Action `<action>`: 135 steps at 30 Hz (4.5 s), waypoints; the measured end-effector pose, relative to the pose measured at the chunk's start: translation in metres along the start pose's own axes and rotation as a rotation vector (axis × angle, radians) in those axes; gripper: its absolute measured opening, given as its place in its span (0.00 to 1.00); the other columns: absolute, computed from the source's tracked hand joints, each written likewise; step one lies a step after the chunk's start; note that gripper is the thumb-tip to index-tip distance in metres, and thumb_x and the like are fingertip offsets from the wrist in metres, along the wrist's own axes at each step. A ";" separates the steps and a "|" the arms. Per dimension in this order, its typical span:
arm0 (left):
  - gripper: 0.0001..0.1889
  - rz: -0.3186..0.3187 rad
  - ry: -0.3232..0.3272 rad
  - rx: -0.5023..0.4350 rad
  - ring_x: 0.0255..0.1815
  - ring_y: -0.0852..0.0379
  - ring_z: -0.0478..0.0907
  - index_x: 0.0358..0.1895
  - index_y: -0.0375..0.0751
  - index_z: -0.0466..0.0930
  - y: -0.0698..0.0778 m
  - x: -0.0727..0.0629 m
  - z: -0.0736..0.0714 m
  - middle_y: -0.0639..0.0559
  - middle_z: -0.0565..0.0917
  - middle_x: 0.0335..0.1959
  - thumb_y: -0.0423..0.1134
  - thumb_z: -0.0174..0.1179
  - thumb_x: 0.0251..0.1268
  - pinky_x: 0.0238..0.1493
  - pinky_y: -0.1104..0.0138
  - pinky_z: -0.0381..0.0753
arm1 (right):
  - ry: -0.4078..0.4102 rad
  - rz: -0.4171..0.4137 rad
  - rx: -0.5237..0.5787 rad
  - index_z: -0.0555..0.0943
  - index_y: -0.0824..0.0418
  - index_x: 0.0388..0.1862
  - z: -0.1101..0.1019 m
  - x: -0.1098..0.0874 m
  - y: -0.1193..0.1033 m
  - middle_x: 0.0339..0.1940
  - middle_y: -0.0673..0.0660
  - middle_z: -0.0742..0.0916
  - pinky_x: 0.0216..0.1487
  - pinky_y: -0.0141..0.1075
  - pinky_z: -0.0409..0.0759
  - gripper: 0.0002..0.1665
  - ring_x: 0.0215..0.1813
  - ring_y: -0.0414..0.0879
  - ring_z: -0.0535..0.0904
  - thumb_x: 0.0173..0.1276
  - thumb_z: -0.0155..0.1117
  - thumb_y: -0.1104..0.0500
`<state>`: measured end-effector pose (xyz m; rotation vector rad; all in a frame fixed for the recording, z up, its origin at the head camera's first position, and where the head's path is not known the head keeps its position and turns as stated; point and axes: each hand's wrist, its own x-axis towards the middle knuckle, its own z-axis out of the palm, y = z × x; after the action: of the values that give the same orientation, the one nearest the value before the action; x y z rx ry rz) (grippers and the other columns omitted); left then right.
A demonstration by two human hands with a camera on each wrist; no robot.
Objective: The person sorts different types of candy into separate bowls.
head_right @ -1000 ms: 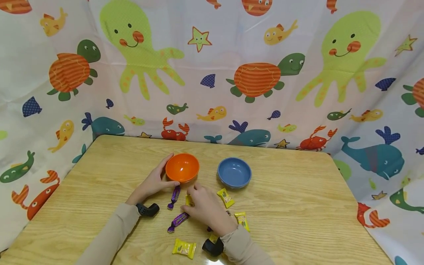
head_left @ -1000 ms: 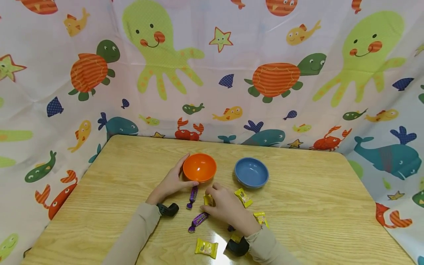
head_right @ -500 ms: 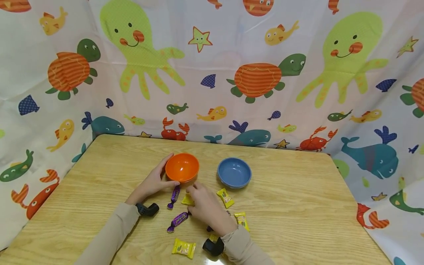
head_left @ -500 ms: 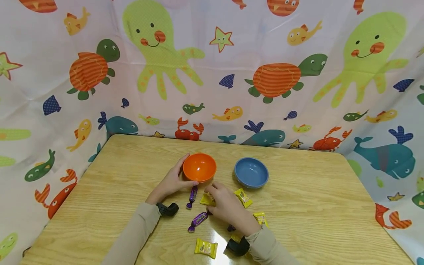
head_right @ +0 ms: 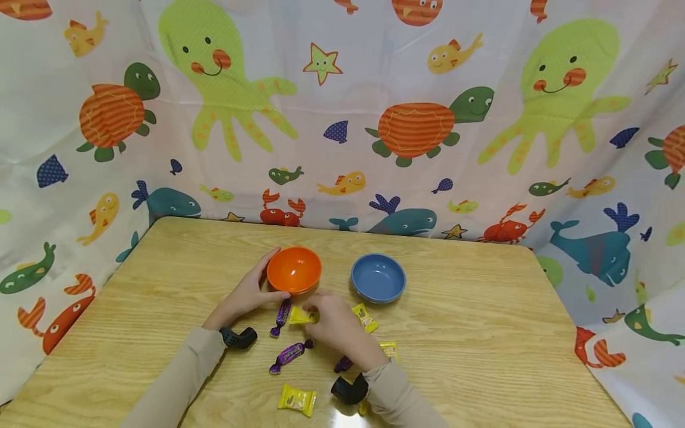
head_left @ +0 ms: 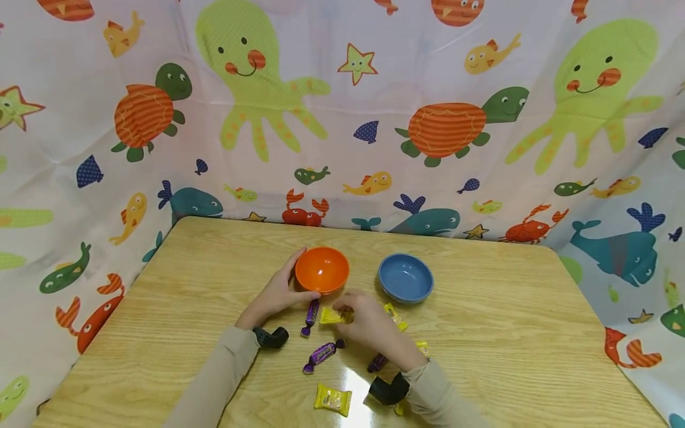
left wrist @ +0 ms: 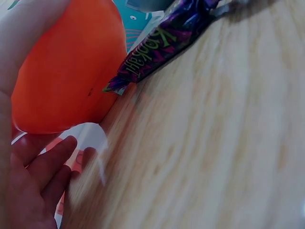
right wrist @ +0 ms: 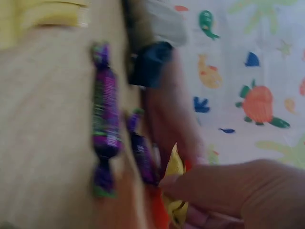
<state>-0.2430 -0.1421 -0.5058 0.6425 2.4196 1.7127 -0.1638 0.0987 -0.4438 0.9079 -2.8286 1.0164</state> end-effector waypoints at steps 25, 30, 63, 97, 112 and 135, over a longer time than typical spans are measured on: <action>0.57 -0.012 -0.001 0.025 0.78 0.50 0.52 0.81 0.52 0.45 -0.002 -0.001 -0.001 0.53 0.55 0.79 0.52 0.75 0.53 0.76 0.45 0.47 | 0.052 -0.012 0.110 0.89 0.60 0.44 -0.016 0.088 0.032 0.41 0.53 0.86 0.46 0.36 0.82 0.14 0.44 0.47 0.79 0.57 0.77 0.64; 0.55 -0.007 0.001 0.032 0.78 0.50 0.52 0.81 0.50 0.46 -0.003 -0.001 0.000 0.53 0.55 0.79 0.47 0.75 0.55 0.76 0.46 0.47 | -0.026 -0.011 -0.032 0.89 0.63 0.43 -0.005 0.098 0.027 0.39 0.56 0.85 0.46 0.37 0.82 0.13 0.43 0.48 0.79 0.58 0.75 0.68; 0.55 -0.018 -0.013 0.012 0.78 0.50 0.52 0.81 0.54 0.46 -0.001 -0.002 -0.001 0.53 0.57 0.78 0.50 0.75 0.54 0.76 0.44 0.44 | -0.017 0.016 0.093 0.86 0.69 0.47 -0.020 0.083 0.007 0.44 0.60 0.88 0.57 0.46 0.80 0.15 0.48 0.53 0.82 0.61 0.73 0.66; 0.58 -0.010 0.002 0.059 0.79 0.45 0.50 0.81 0.49 0.45 0.001 -0.002 -0.001 0.46 0.56 0.79 0.51 0.77 0.52 0.76 0.43 0.45 | 0.237 0.138 0.048 0.88 0.63 0.37 -0.041 -0.079 0.069 0.33 0.53 0.87 0.34 0.36 0.85 0.11 0.34 0.46 0.83 0.54 0.79 0.64; 0.59 0.004 -0.007 0.019 0.79 0.50 0.49 0.81 0.48 0.45 -0.004 0.000 0.000 0.52 0.56 0.79 0.51 0.77 0.51 0.76 0.45 0.44 | 0.259 0.295 -0.036 0.88 0.60 0.38 -0.026 -0.080 0.070 0.37 0.50 0.84 0.41 0.37 0.79 0.18 0.41 0.42 0.78 0.47 0.84 0.60; 0.58 0.006 -0.004 0.017 0.79 0.50 0.50 0.81 0.48 0.45 -0.003 -0.002 -0.002 0.51 0.57 0.78 0.52 0.77 0.51 0.76 0.45 0.44 | 0.250 0.233 -0.058 0.87 0.60 0.34 -0.025 -0.080 0.071 0.33 0.48 0.81 0.33 0.32 0.73 0.14 0.34 0.41 0.71 0.47 0.81 0.63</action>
<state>-0.2428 -0.1455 -0.5084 0.6555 2.4342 1.6935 -0.1390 0.1991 -0.4800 0.4179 -2.7763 0.9818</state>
